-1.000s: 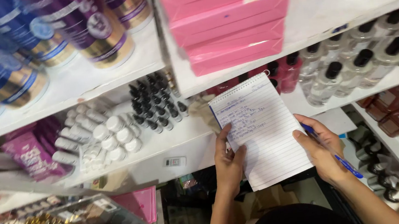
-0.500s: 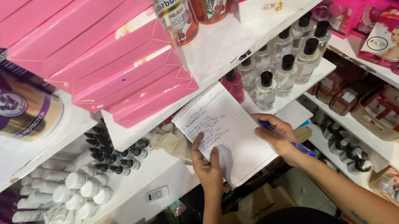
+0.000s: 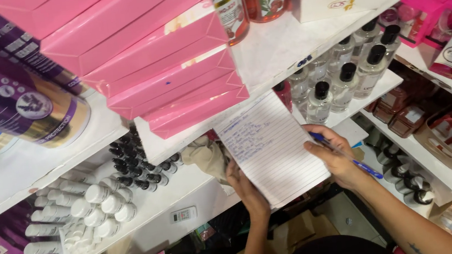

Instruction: The person wipes a pink product box with a cloth and places it on a shelf. They then pick up a notepad and pen, write on the notepad, and place it back on the shelf. Finally, they pick up and arrange several pink boxes on the shelf.

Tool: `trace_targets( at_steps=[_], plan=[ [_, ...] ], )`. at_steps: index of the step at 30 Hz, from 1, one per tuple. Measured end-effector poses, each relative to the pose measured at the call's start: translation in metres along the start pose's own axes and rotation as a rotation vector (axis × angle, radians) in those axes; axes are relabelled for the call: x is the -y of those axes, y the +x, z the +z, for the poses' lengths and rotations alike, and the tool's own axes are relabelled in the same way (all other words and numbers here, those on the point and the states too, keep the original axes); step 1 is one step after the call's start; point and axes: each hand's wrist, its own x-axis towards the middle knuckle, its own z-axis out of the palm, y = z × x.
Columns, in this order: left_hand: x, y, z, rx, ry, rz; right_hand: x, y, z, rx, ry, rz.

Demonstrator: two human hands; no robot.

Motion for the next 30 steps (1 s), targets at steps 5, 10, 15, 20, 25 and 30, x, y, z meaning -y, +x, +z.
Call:
trace_targets(
  at_steps=[5, 10, 15, 20, 25, 30],
  plan=[
    [0.017, 0.007, 0.001, 0.032, 0.362, 0.215, 0.009, 0.002, -0.002, -0.024, 0.003, 0.015],
    [0.029, 0.009, 0.002, 0.045, 0.302, 0.199, 0.013, 0.004, -0.014, -0.033, -0.021, -0.070],
    [0.006, 0.004, 0.017, 0.072, 0.318, 0.166, 0.027, 0.005, -0.040, -0.065, -0.029, -0.179],
    [0.012, 0.004, 0.025, 0.074, 0.497, 0.208, 0.054, -0.008, -0.062, -0.195, 0.097, -0.246],
    [0.015, 0.009, 0.032, 0.069, 0.662, 0.294, 0.059, -0.016, -0.085, -0.298, 0.123, -0.262],
    [0.036, 0.023, 0.028, 0.086, 0.794, 0.446, 0.060, -0.026, -0.102, -0.404, 0.150, -0.235]
  ],
)
